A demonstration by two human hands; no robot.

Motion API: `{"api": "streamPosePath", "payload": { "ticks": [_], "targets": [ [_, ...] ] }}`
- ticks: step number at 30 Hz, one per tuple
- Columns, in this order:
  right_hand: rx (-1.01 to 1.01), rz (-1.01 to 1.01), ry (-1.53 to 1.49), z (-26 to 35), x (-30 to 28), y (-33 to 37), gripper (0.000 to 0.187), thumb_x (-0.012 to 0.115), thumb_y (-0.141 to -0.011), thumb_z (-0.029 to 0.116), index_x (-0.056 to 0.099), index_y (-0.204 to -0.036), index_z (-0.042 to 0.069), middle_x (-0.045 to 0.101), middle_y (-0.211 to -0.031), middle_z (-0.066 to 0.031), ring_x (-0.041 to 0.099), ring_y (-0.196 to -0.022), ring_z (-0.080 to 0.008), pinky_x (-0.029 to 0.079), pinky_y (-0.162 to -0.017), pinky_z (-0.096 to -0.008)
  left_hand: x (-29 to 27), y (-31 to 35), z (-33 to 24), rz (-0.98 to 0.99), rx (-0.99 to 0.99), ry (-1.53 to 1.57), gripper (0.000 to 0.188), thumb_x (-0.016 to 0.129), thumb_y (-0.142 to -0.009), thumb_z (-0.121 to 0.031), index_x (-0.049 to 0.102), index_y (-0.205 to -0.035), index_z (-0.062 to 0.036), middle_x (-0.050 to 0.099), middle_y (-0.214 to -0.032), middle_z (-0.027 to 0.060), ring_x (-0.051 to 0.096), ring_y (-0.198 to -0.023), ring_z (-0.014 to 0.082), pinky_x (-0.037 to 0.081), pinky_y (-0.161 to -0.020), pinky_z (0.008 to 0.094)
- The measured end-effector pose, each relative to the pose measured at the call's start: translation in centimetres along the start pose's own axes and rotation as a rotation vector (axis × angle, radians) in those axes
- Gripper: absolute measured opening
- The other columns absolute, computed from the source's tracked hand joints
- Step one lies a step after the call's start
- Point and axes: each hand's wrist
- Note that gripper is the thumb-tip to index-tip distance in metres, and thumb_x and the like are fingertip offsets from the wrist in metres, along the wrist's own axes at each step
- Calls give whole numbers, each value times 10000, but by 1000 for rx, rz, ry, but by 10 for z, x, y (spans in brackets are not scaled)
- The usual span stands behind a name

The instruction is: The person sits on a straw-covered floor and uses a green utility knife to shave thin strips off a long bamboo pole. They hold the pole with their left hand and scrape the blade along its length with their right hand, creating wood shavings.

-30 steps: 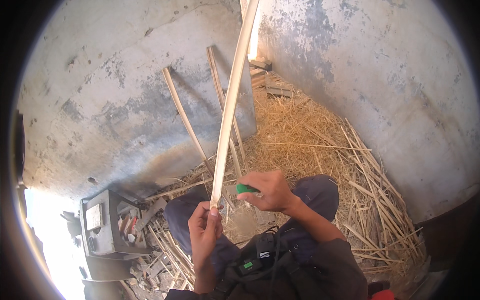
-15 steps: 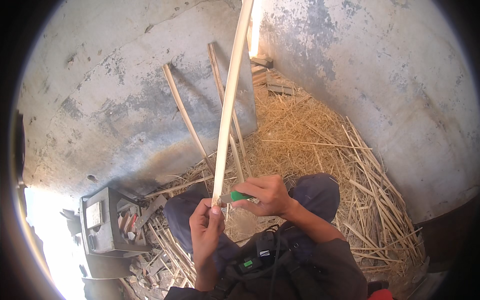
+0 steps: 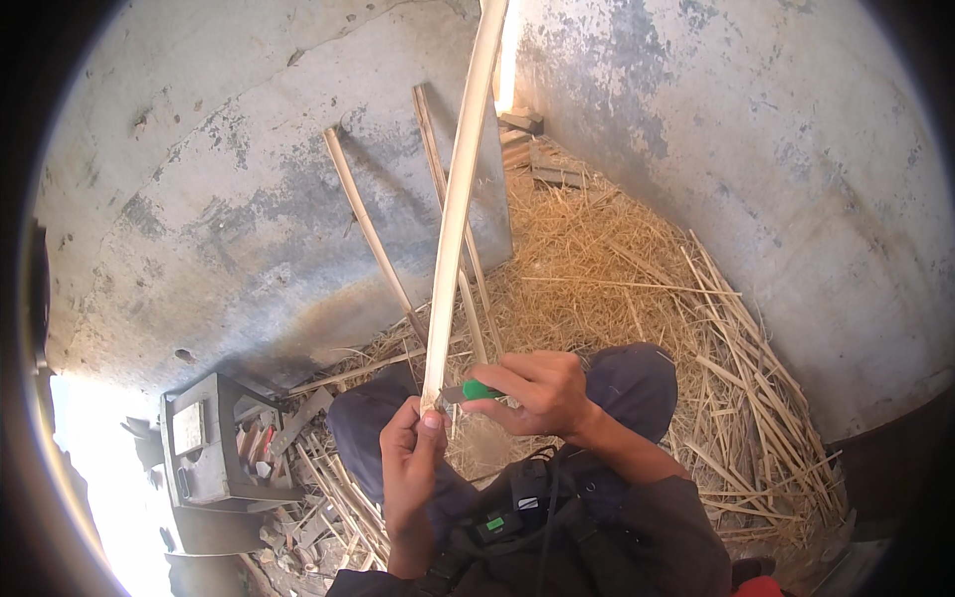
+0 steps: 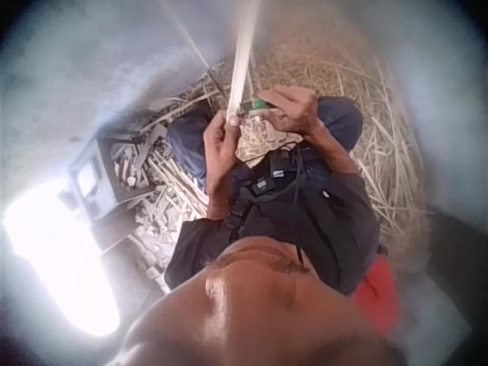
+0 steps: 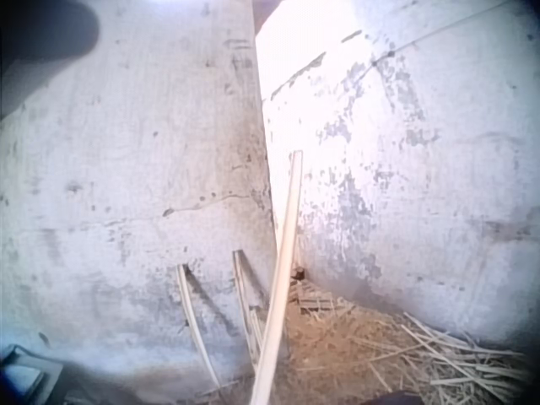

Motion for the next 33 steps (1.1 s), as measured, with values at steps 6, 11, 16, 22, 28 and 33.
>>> {"api": "streamPosePath", "payload": {
  "ticks": [6,11,16,22,28,33],
  "targets": [
    [-2,-29,51,4,-1,2,387,893,-870,461,820,-1022,112,625,-676,6,570,-499,-191,435,-479,-335,0,2,-6,33,-41,44,210,638,-1146,-224,691,-1080,-32,536,-809,-111,421,-735,-13,296,-640,207],
    [-15,-39,85,2,0,3,389,898,-864,459,821,-1022,113,612,-670,12,556,-503,-184,424,-483,-330,-1,3,-5,31,-40,39,222,638,-1147,-234,690,-1080,-29,530,-808,-107,421,-732,-10,297,-640,210],
    [-17,-34,112,4,0,3,392,902,-860,464,822,-1019,115,609,-669,17,548,-505,-175,412,-482,-327,-2,4,-4,23,-34,29,231,635,-1148,-243,691,-1084,-28,530,-803,-102,426,-732,-5,303,-639,214],
    [-18,-41,142,3,-2,0,357,897,-873,443,823,-1019,125,607,-665,18,561,-508,-176,419,-482,-330,-2,5,-2,19,-36,11,235,629,-1150,-243,685,-1072,-28,524,-801,-101,423,-729,-1,304,-634,218],
    [180,-213,81,-27,-22,-18,269,875,-928,317,813,-1034,78,721,-755,-50,686,-589,-215,523,-540,-339,-6,21,17,92,-123,-69,274,622,-1149,-266,663,-1019,-29,503,-761,-86,418,-714,25,330,-627,242],
    [179,-187,26,-37,-26,-19,288,867,-943,299,803,-1044,38,771,-826,-90,752,-669,-235,579,-606,-333,-12,23,18,92,-147,-115,238,644,-1134,-229,696,-1086,-2,565,-791,-71,465,-738,24,364,-645,232]
  ]
}}
Point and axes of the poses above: each hand's wrist, its own y-axis away from the middle knuckle, its own x-axis out of the palm, z = x × y
